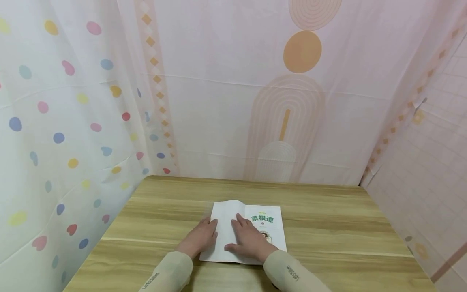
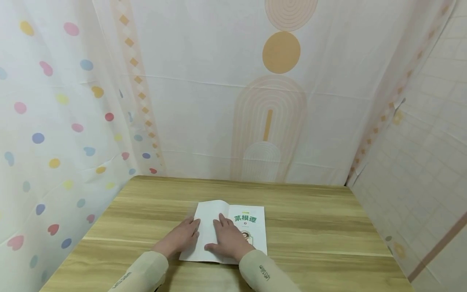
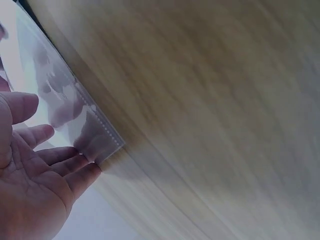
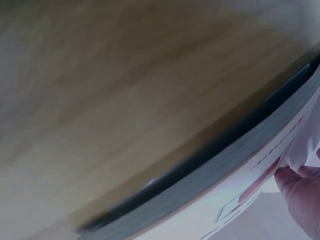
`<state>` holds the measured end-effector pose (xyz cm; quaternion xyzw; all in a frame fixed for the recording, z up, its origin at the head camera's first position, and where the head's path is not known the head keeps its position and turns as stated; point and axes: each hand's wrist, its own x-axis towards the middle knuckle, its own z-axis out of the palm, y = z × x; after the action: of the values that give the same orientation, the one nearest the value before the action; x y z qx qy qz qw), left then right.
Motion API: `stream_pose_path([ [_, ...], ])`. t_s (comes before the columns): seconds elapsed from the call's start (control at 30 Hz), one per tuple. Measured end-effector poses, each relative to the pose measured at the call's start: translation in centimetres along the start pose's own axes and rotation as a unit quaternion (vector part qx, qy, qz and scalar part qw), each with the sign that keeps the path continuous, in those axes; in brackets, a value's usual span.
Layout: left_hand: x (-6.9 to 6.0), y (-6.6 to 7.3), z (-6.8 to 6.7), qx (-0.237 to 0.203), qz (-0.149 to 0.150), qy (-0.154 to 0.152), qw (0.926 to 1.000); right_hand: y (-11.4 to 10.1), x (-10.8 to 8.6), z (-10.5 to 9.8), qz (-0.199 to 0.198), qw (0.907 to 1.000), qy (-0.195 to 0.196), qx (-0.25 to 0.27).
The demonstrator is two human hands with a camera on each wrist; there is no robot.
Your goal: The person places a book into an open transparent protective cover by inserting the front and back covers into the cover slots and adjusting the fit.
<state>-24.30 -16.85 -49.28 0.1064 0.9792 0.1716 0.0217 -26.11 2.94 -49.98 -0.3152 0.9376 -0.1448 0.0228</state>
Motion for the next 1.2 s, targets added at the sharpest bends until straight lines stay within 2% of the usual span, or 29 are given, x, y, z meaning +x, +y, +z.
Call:
stream_pose_path([
  [0.17, -0.1, 0.1, -0.1, -0.012, 0.006, 0.0, 0.9999, -0.2, -0.1, -0.2, 0.001, 1.0, -0.005, 0.007],
  [0.37, -0.3, 0.2, -0.1, -0.011, 0.008, 0.006, 0.9999, 0.5, -0.7, -0.9, -0.016, 0.9988, -0.038, 0.026],
  [0.57, -0.1, 0.2, 0.1, -0.005, 0.01, 0.006, 0.9999, 0.7, -1.0, -1.4, -0.01, 0.9973, -0.057, 0.044],
  [0.8, -0.2, 0.2, 0.0, 0.001, 0.023, 0.013, 0.9997, 0.4, -0.8, -1.4, -0.006, 0.9975, -0.064, 0.03],
  [1.2, -0.1, 0.1, 0.1, -0.009, 0.013, 0.004, 0.9999, -0.1, -0.5, -1.3, -0.011, 0.9975, -0.07, -0.01],
])
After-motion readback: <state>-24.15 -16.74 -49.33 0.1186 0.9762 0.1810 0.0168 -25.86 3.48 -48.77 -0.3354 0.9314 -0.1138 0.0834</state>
